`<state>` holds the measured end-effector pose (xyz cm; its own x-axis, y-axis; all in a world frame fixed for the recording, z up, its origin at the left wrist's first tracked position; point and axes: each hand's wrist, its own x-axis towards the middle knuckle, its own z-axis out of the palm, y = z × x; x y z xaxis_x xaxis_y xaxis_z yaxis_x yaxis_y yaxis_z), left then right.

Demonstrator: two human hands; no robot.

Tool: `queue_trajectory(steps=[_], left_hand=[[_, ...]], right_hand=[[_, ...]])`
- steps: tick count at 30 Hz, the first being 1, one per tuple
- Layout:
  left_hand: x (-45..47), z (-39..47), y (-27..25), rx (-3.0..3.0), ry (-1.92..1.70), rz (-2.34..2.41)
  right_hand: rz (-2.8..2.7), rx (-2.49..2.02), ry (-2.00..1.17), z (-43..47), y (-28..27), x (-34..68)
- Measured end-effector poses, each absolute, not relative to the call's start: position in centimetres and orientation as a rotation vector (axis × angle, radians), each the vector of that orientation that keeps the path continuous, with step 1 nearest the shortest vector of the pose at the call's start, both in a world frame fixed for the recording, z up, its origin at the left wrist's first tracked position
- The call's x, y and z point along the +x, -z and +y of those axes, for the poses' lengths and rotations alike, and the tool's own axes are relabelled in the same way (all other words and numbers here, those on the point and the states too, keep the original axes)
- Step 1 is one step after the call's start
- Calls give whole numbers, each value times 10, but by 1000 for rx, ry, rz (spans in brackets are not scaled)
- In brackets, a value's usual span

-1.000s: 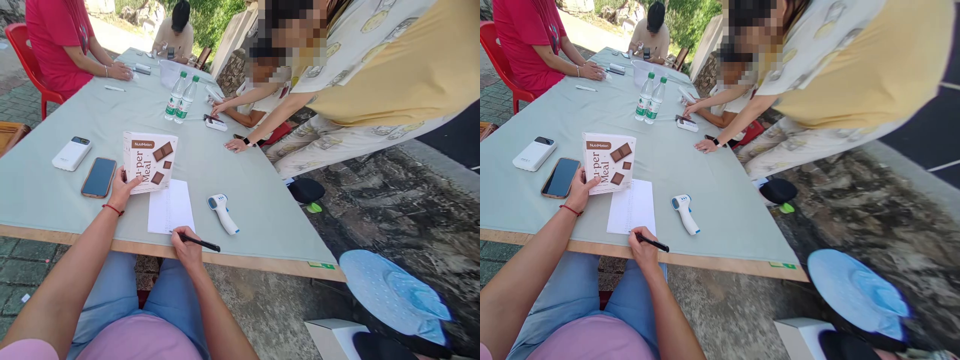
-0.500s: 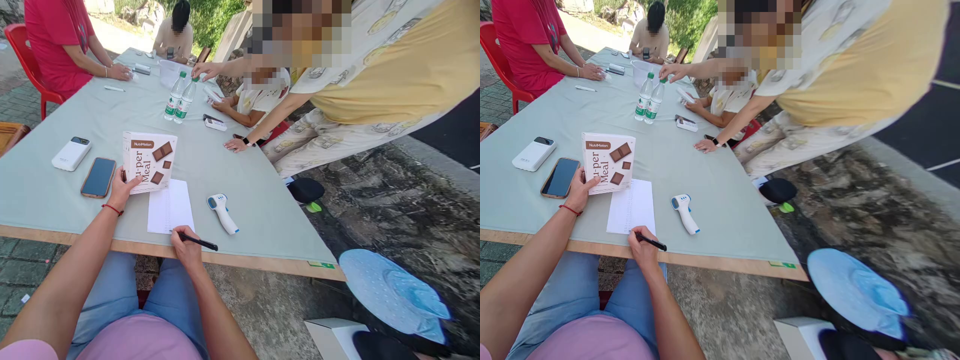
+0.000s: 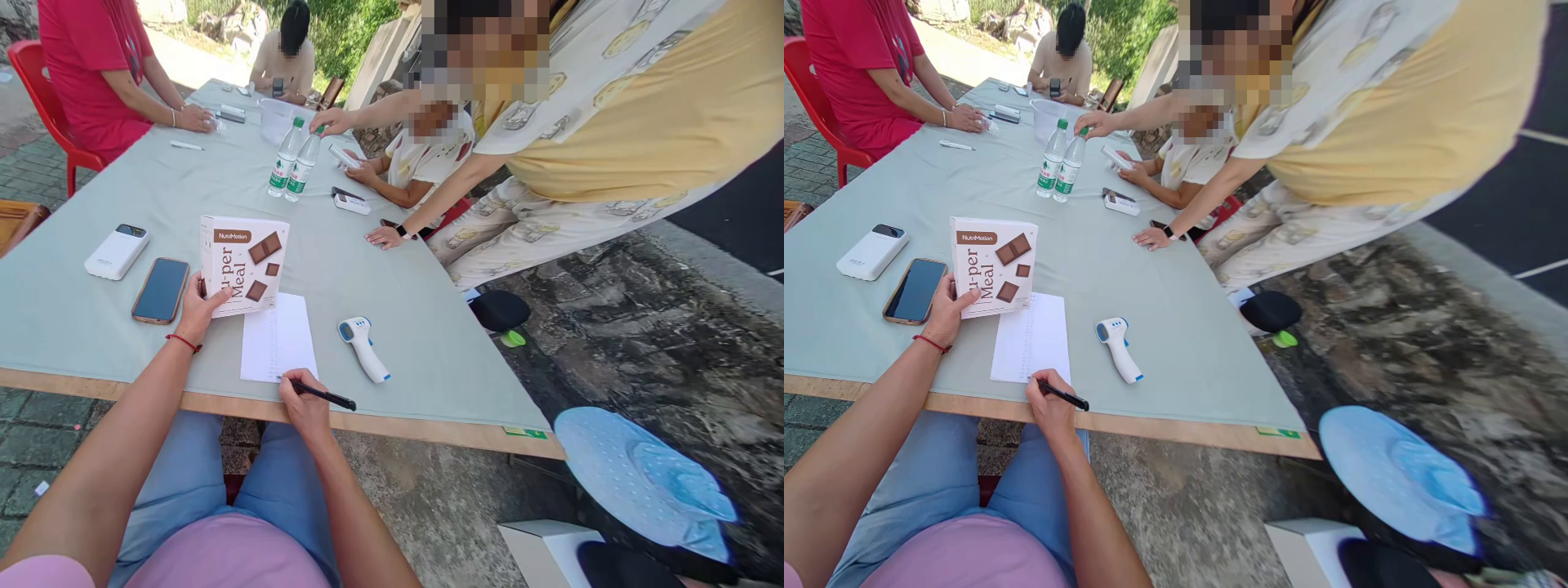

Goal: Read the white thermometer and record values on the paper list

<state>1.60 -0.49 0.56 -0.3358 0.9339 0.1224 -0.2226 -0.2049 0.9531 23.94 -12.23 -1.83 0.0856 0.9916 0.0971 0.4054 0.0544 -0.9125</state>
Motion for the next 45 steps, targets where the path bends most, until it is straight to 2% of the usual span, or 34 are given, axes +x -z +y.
queue_trajectory(steps=[23, 39, 45], left_hand=[[18, -7, -9, 987, -1674, 1180], [18, -7, -9, 987, -1689, 1150], [17, -7, -10, 969, -1677, 1159]], right_hand=[[-1279, -1466, -809, -123, 24, 241], [-1408, -1497, -845, -122, 26, 242], [-1210, -1479, -805, -123, 24, 241]])
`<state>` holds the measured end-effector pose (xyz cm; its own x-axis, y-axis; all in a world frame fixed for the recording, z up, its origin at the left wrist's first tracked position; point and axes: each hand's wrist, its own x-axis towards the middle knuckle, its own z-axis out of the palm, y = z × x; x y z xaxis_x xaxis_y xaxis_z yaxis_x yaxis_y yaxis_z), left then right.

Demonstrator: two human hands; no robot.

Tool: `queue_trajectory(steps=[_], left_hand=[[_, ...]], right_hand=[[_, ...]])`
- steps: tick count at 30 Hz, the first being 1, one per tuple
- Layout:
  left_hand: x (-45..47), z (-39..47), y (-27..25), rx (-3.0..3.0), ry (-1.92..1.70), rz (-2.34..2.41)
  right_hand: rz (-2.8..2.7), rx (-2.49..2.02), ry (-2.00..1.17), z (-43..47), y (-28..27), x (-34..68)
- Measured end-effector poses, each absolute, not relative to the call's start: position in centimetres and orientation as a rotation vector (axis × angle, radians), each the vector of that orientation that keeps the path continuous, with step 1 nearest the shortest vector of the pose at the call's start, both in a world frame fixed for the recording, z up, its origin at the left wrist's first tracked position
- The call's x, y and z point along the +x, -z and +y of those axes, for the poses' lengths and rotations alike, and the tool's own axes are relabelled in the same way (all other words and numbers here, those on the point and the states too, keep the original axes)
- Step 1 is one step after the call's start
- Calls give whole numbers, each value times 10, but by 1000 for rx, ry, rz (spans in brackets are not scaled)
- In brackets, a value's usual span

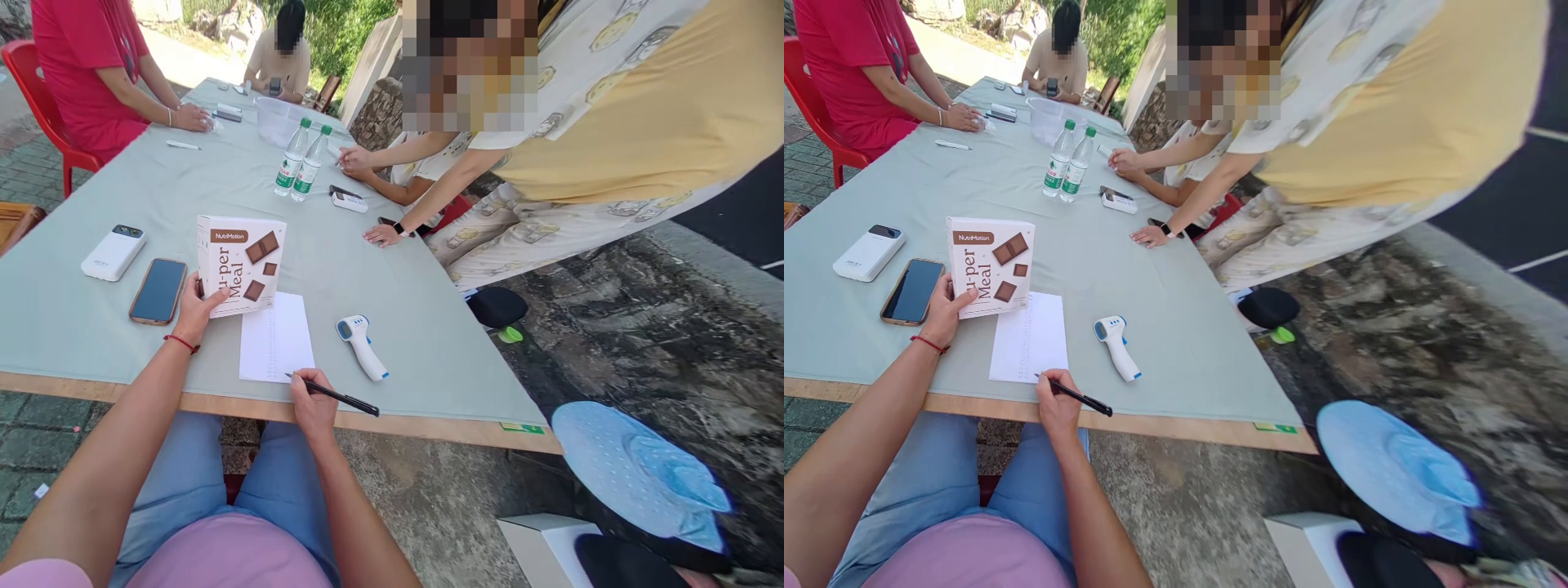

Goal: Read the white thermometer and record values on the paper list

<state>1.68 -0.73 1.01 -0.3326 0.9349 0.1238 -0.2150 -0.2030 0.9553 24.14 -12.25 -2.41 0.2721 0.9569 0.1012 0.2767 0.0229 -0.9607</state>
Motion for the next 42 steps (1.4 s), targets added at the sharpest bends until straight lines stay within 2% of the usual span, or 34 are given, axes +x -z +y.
queue_trajectory(steps=[4, 10, 15, 21, 25, 31, 36, 38, 42], left_hand=[[16, -6, -8, 938, -1691, 1120], [12, -4, -10, 758, -1744, 1042], [8, -6, -15, 651, -1765, 979], [9, -9, -20, 625, -1753, 900], [9, -11, -23, 643, -1730, 884], [10, -15, -25, 653, -1684, 942], [11, -18, -29, 704, -1661, 951], [12, -19, -30, 710, -1652, 953], [14, -20, -32, 706, -1627, 964]], right_hand=[[-1169, -1448, -801, -118, 17, 251], [-1492, -1591, -798, -87, 6, 284], [-1682, -1727, -610, -63, 13, 296], [-1604, -1967, -301, -62, 21, 294], [-1643, -2141, -242, -73, 21, 294], [-1713, -2065, -237, -86, 21, 298], [-1576, -2116, 13, -65, 9, 322], [-1543, -2266, 2, -53, 4, 332], [-1671, -2446, -222, -40, 1, 340]])
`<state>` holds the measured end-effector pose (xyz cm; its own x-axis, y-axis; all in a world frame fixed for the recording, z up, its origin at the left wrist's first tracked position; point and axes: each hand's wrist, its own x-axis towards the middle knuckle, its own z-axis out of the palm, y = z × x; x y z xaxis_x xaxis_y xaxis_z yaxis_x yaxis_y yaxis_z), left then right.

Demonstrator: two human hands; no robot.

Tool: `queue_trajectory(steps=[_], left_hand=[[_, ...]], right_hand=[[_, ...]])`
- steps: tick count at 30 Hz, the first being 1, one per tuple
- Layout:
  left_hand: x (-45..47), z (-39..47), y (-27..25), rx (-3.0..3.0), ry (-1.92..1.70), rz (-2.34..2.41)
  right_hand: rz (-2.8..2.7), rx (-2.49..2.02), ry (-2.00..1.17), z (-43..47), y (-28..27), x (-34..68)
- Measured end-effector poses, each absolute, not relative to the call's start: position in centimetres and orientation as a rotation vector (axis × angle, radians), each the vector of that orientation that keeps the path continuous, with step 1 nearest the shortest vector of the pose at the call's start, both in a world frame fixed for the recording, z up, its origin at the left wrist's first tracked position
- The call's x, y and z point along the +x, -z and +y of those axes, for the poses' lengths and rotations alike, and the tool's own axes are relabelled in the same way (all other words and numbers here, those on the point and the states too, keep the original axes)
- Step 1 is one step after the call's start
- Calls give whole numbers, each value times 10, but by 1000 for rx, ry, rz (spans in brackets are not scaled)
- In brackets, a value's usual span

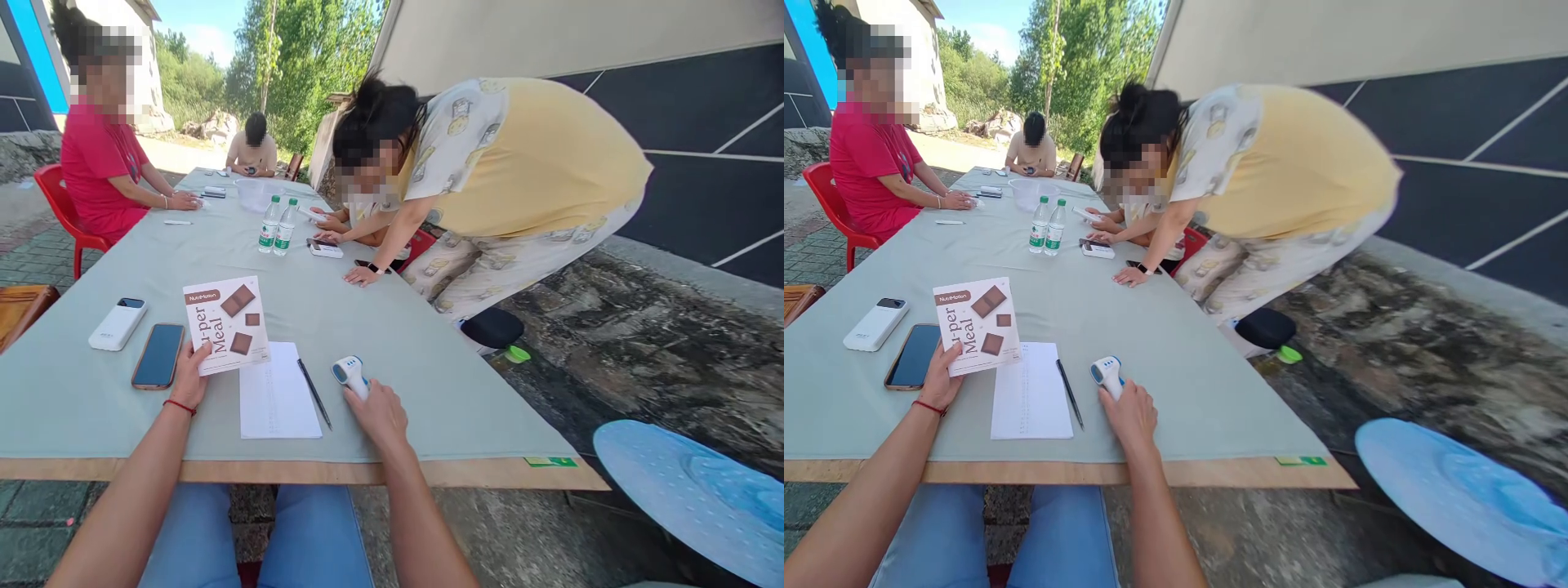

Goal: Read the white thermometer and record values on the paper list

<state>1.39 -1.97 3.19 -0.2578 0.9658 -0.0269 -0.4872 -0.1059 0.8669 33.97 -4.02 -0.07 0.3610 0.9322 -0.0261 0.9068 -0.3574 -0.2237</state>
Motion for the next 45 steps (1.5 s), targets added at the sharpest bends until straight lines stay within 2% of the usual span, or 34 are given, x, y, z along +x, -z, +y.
queue_trajectory(steps=[5, 8, 13, 16, 21, 27, 45], left_hand=[[14, -19, -28, 685, -1592, 981], [14, -17, -23, 689, -1585, 985], [16, -16, -19, 711, -1579, 977], [17, -18, -19, 738, -1559, 983], [19, -20, -17, 812, -1516, 1001], [20, -20, -14, 901, -1481, 987], [19, -22, -15, 1004, -1393, 926]], right_hand=[[-1656, -2450, -253, -35, 7, 341], [-1531, -2341, -404, -33, 7, 342], [-1040, -1616, -697, -45, -15, 311], [-931, -1197, -1023, -66, -37, 270], [-966, -941, -1406, -96, -55, 206], [-847, -939, -1421, -95, -57, 174], [-844, -1098, -1320, -85, -69, 169]])
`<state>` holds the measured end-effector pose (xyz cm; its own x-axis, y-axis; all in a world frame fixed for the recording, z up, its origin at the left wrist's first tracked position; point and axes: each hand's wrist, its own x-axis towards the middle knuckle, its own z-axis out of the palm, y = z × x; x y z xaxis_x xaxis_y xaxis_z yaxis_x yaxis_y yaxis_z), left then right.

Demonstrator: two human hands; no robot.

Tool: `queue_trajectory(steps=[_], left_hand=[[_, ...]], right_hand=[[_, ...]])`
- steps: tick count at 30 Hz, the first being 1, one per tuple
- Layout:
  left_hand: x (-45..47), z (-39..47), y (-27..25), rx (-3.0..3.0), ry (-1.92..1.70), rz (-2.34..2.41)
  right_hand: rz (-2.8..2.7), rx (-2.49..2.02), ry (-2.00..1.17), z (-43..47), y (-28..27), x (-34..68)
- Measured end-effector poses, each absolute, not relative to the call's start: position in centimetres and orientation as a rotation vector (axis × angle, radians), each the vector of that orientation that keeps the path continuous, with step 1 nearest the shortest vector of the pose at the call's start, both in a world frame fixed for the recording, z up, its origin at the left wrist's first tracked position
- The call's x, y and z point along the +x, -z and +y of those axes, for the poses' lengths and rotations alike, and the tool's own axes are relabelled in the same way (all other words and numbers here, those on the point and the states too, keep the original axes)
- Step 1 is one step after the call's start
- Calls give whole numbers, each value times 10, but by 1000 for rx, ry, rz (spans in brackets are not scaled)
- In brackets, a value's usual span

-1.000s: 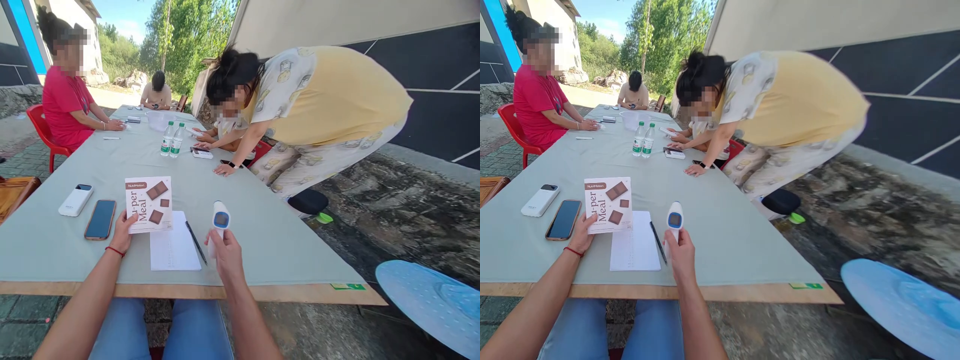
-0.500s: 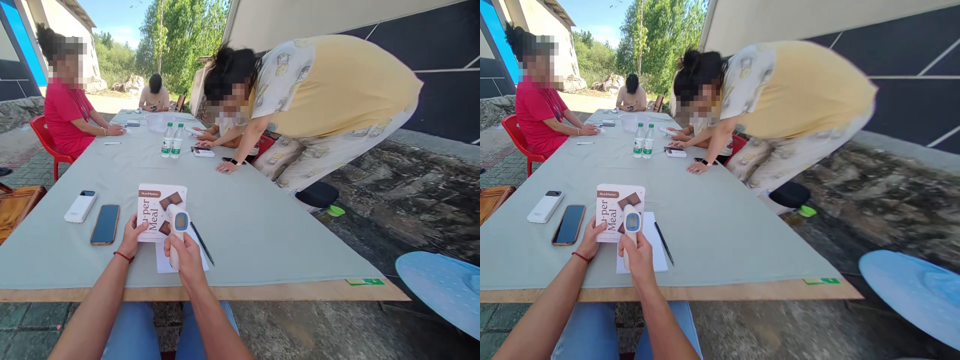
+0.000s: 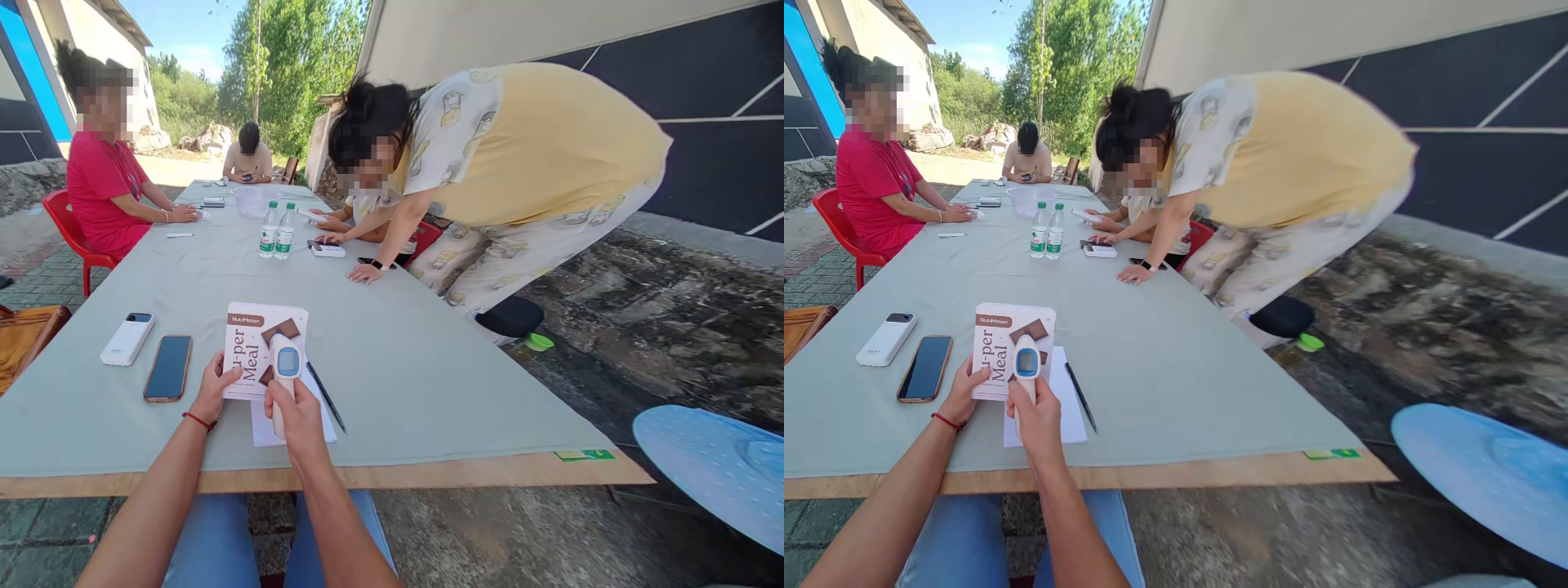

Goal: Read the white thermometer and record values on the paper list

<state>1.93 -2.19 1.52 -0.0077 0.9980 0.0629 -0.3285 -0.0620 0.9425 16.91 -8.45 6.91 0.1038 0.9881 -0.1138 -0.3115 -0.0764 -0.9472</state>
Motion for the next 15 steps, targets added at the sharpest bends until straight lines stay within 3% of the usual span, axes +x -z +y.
queue_trajectory(steps=[15], left_hand=[[18, -21, -13, 1015, -1376, 906]], right_hand=[[-884, -1127, -1295, -85, -62, 170]])
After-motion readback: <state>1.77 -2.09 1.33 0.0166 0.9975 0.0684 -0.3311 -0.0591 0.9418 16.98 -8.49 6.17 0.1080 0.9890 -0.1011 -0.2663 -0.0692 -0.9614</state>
